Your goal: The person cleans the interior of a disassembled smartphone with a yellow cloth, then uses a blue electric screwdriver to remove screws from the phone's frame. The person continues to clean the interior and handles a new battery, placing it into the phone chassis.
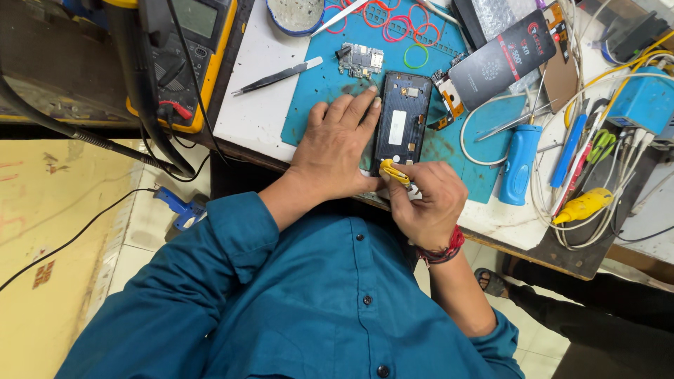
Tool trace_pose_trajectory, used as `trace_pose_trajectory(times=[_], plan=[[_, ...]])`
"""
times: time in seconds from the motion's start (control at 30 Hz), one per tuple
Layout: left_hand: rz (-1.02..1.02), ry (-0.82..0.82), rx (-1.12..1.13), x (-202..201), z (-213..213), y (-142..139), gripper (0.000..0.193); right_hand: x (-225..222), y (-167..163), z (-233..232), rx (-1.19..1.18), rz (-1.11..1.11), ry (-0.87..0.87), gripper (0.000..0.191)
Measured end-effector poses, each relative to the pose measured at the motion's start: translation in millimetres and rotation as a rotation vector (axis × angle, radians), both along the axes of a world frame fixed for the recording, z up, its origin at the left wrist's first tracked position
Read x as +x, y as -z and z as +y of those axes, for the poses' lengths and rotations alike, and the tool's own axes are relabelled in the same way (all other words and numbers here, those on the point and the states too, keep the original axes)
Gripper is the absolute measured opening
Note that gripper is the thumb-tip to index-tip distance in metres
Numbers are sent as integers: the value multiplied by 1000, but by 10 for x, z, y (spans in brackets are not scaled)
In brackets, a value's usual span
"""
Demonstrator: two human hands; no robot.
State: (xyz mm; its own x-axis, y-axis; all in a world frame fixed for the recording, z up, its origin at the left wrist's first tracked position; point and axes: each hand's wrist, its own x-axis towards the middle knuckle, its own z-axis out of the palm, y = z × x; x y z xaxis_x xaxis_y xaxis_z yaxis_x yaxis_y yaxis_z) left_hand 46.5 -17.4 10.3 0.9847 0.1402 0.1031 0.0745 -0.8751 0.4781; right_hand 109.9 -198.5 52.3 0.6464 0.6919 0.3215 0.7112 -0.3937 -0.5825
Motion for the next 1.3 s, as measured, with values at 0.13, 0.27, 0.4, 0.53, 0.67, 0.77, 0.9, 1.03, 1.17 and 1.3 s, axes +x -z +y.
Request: trace_pose_trajectory(times=[0.13,0.27,0.4,0.53,0.67,0.77,0.9,1.03,1.17,1.3], plan=[[-9,4,10,-5,6,-8,115,-22,-40,-22,-22,8,-23,16],[-2,11,27,-5,6,-8,115,-5,-91,-50,-48,64,-50,16],[16,11,67,2,-3,-9,117,66,-139,-75,-75,111,-95,15],[11,22,83,-4,2,-12,117,143,-190,-83,-138,99,-129,15],[-24,12,68,-9,-7,-18,116,201,-268,-106,-235,120,-73,15],[-21,16,70,-23,-2,-20,115,248,-304,-113,-152,157,16,16],[-34,19,78,-36,1,-7,115,286,-172,56,90,71,98,15],[-37,28,65,-31,3,9,116,455,3,333,98,-83,111,17],[-19,27,47,-18,6,15,116,619,76,520,83,-136,96,16],[-27,22,61,-19,2,22,117,663,99,579,49,-128,123,15]])
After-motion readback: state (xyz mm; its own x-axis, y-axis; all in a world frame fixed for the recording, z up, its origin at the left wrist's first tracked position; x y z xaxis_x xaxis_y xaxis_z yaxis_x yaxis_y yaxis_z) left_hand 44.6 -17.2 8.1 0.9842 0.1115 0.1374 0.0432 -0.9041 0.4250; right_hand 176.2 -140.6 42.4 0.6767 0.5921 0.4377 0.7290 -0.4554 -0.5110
